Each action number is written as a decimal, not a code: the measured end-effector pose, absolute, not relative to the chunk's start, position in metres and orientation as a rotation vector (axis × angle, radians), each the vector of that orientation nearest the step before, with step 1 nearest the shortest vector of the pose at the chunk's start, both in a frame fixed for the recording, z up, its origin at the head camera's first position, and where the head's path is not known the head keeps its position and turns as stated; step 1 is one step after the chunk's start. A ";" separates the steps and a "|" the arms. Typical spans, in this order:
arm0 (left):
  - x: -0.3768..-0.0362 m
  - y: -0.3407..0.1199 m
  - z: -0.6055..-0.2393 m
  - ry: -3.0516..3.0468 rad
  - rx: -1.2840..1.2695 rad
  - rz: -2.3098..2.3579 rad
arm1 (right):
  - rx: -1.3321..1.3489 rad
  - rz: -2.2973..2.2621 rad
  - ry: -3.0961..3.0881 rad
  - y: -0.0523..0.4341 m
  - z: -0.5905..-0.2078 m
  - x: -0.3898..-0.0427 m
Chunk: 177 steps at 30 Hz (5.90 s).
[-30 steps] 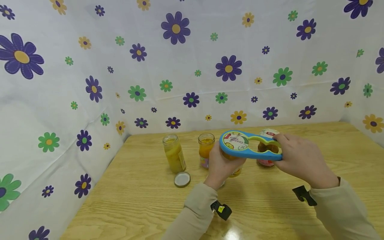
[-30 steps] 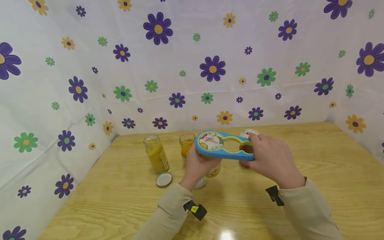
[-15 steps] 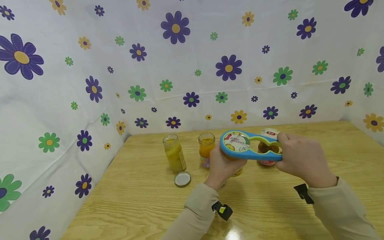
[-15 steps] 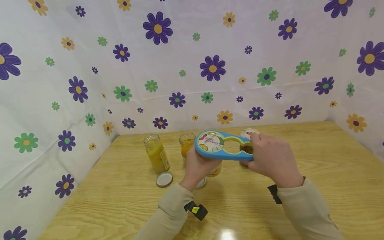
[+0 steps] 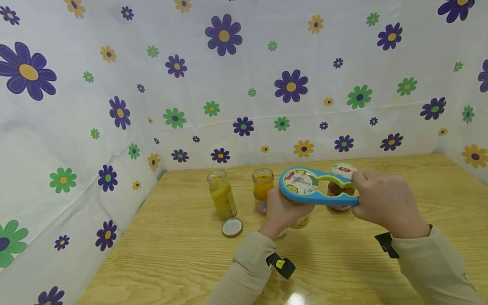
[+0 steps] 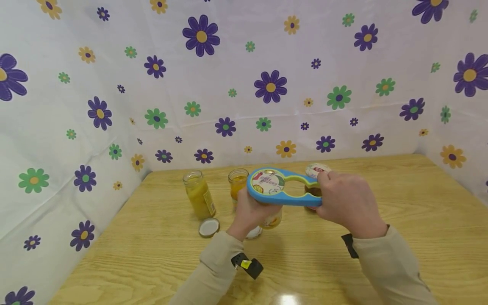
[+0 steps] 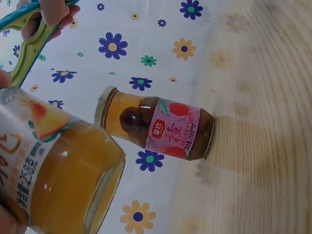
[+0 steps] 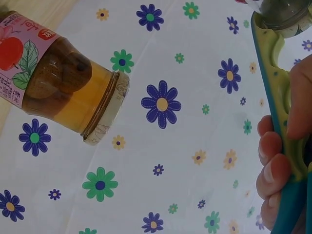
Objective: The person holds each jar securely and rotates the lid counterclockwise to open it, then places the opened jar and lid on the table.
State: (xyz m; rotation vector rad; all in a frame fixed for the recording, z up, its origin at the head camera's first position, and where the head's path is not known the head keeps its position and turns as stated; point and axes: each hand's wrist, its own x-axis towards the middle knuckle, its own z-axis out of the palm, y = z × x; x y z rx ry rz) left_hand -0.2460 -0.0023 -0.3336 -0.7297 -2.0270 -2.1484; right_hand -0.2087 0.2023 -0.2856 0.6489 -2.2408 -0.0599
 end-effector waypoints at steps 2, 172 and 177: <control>-0.246 -0.003 -0.333 -2.024 -0.711 -2.226 | 0.660 -0.063 -2.235 0.202 -0.286 -0.209; -0.326 0.025 -0.335 -2.946 -0.498 -1.300 | 0.950 1.594 -3.403 0.243 -0.346 -0.253; -0.326 0.023 -0.338 -2.939 -0.498 -1.307 | 1.020 1.446 -3.372 0.241 -0.346 -0.251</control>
